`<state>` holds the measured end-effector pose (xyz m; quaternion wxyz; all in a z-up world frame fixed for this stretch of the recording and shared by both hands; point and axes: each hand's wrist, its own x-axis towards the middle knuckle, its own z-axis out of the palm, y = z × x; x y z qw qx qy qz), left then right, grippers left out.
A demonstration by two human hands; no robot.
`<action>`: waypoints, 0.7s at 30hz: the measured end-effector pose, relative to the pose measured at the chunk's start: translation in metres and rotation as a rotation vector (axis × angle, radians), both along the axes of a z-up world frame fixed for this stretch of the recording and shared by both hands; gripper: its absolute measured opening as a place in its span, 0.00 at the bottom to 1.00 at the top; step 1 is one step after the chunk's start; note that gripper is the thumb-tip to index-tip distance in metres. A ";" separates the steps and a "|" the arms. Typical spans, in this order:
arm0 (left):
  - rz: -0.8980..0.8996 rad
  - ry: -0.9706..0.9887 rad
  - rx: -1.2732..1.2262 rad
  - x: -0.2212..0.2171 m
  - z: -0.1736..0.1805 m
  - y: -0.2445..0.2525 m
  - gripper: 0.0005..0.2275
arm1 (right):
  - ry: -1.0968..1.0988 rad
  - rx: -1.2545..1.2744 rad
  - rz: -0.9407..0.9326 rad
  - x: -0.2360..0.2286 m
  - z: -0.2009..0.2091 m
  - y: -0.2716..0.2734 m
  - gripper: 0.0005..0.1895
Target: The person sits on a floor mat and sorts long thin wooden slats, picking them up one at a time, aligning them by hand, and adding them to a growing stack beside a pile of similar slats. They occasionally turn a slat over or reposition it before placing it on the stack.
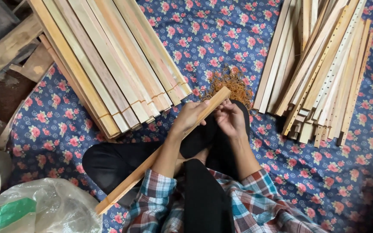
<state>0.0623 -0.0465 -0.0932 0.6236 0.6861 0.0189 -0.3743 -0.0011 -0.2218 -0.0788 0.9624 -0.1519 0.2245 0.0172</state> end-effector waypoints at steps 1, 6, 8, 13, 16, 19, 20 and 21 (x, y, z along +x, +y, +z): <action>-0.001 -0.004 -0.002 -0.005 0.011 -0.002 0.31 | -0.004 -0.002 -0.001 -0.004 -0.014 -0.002 0.14; -0.072 -0.152 0.164 -0.026 0.052 0.006 0.25 | 0.012 -0.408 -0.037 -0.008 -0.003 -0.013 0.16; -0.096 -0.181 0.211 -0.035 0.078 0.009 0.24 | -0.013 -0.613 -0.017 0.000 -0.011 -0.045 0.21; -0.194 -0.209 0.350 -0.050 0.106 0.010 0.23 | -0.131 -1.106 0.256 0.012 0.074 -0.052 0.28; -0.270 -0.229 0.374 -0.054 0.113 0.009 0.24 | -0.263 -1.127 0.548 0.015 0.090 -0.046 0.35; -0.302 -0.313 0.412 -0.061 0.127 0.010 0.24 | -0.348 -1.096 0.667 0.007 0.059 -0.042 0.30; -0.282 -0.316 0.392 -0.061 0.125 0.011 0.24 | -0.321 -1.044 0.571 0.002 0.052 -0.037 0.28; -0.262 -0.319 0.372 -0.061 0.123 0.012 0.25 | -0.293 -0.990 0.476 -0.004 0.045 -0.033 0.26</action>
